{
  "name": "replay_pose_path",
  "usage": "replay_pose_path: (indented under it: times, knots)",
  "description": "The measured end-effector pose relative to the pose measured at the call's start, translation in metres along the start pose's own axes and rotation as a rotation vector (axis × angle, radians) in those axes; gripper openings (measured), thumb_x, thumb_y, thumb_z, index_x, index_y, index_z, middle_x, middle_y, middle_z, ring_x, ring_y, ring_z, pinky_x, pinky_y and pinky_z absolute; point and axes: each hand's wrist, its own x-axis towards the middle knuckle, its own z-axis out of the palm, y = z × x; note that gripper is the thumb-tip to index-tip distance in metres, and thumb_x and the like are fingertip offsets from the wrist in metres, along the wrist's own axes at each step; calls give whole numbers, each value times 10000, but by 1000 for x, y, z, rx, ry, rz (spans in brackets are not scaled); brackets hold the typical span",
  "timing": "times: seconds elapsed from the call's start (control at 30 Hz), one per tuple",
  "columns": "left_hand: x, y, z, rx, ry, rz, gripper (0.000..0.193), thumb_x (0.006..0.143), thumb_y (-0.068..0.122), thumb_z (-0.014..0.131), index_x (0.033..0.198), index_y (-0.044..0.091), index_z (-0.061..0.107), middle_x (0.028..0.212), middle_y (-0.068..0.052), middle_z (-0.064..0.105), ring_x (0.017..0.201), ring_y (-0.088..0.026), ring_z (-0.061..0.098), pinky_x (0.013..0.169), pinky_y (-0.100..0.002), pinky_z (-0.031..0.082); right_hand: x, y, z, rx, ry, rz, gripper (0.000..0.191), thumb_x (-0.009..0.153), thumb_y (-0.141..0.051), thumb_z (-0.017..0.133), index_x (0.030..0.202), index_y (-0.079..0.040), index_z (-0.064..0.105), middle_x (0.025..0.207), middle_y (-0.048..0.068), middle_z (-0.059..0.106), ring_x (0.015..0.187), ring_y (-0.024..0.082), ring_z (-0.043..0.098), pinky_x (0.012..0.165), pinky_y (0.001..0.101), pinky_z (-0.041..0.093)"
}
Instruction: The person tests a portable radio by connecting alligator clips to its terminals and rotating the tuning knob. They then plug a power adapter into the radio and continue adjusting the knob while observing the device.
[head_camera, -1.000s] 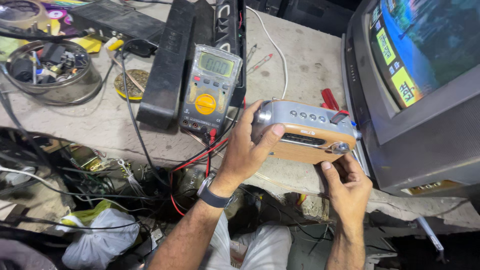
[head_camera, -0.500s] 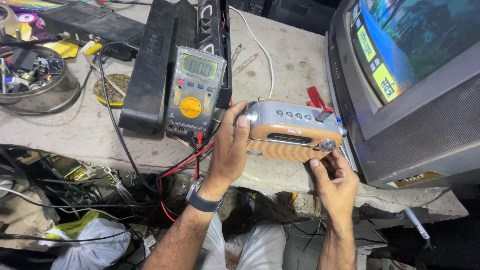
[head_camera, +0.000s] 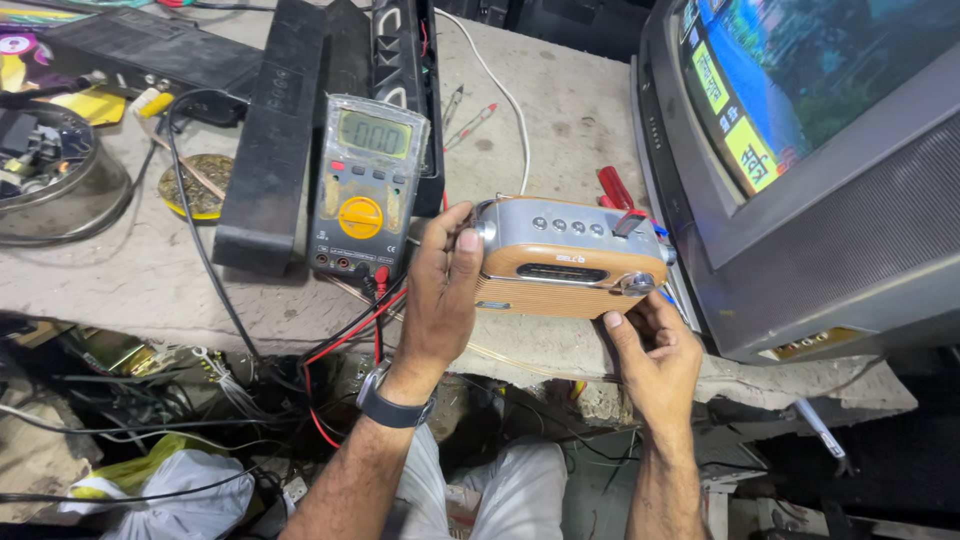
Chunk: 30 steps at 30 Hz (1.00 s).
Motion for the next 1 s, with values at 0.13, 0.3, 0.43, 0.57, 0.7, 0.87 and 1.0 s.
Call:
replay_pose_path:
  times: [0.13,0.3,0.43,0.57,0.7,0.87,1.0]
  knots:
    - [0,0,0,3,-4,1,561,1096,400,464,1417,-58,516,1309,-174,652,1219,-218,608,1052,-341,480,1,0,-1,15,-3,-9,543,938,-37,692,1438,80,515,1347,180,655,1220,215,647,1067,354,512]
    - [1,-1,0,17,-19,0,563,1098,403,452,1420,-56,510,1326,-168,650,1226,-210,607,1057,-338,478,1,2,-3,-1,-9,-12,534,930,-45,708,1422,68,535,1331,179,666,1207,223,658,1062,356,520]
    - [0,-1,-2,19,-22,-4,557,1098,395,448,1422,-54,508,1324,-166,650,1224,-209,608,1056,-337,478,1,2,-3,-7,-2,-13,548,926,-55,717,1427,63,530,1329,180,667,1211,224,657,1063,358,520]
    - [0,-1,-1,28,-20,2,546,1100,383,449,1420,-56,513,1317,-164,649,1220,-207,605,1055,-336,475,2,2,-3,-18,-1,-30,565,923,-55,722,1436,65,518,1340,184,661,1220,223,655,1073,360,515]
    - [-1,-2,-3,42,-21,12,539,1106,378,446,1421,-54,519,1299,-157,648,1190,-200,604,1039,-334,481,1,4,-3,-30,-2,-51,536,937,-52,716,1424,67,525,1345,174,662,1225,214,656,1081,357,511]
    - [-3,-4,-5,35,-25,29,529,1122,370,441,1428,-55,518,1312,-156,639,1208,-200,603,1054,-331,481,-4,4,-3,-26,-3,-17,503,949,-54,720,1417,55,572,1289,152,700,1187,200,676,1060,344,524]
    - [-4,-4,-5,39,-23,36,529,1126,370,443,1428,-57,521,1311,-161,641,1211,-203,603,1060,-333,481,-7,-3,-1,-58,17,10,518,948,-62,724,1431,48,573,1237,143,720,1124,186,689,1016,328,541]
